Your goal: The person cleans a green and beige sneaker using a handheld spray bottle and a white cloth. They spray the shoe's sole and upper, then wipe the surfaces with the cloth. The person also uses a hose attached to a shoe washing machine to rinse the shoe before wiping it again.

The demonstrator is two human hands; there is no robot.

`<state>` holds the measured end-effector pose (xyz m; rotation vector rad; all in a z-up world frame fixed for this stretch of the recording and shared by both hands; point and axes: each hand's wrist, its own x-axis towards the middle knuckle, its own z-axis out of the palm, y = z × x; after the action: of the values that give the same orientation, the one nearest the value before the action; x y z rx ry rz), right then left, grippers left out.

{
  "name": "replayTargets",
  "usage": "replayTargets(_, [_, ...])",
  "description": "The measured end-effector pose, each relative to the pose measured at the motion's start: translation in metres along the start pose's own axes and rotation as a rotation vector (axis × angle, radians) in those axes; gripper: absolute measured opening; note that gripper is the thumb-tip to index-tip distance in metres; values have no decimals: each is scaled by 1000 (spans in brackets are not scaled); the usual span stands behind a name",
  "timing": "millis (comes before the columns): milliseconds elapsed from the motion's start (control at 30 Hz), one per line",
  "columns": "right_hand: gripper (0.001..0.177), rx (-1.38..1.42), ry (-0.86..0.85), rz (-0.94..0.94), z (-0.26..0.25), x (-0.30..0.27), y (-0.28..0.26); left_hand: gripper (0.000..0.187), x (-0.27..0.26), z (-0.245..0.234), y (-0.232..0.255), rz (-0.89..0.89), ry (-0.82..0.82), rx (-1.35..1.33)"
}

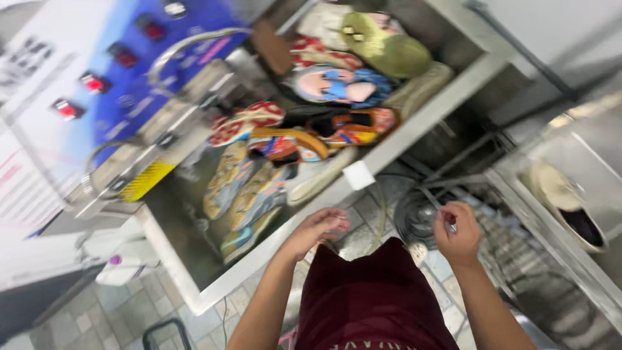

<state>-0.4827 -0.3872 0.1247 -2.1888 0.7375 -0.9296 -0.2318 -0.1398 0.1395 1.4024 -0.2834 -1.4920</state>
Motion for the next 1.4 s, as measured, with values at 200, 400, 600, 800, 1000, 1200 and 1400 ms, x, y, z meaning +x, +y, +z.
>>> replayTargets(200, [16,241,-404,-104,162,43,-109,46,-49,-160,-86,21,569,-53])
replayTargets(400, [18,195,-763,117,274,61,-141,67,-63,-275,-208,-360,955,553])
replayTargets(600, [33,42,-1199,55,333,54,-123,124,-67,-282,-220,-510,721,864])
replayTargets(800, [37,-78,-1465,-46,350,66,-93,92,-72,-281,-181,-602,493,975])
replayTargets(1000, [42,-207,-1552,-146,344,109,-84,70,-114,-245,-99,-561,584,912])
replayTargets(1200, [41,-198,-1514,-175,319,159,-86,52,-147,-206,-29,-646,652,1054])
replayTargets(1400, [36,-123,-1366,-300,308,174,-88,50,-203,-184,3,-405,991,922])
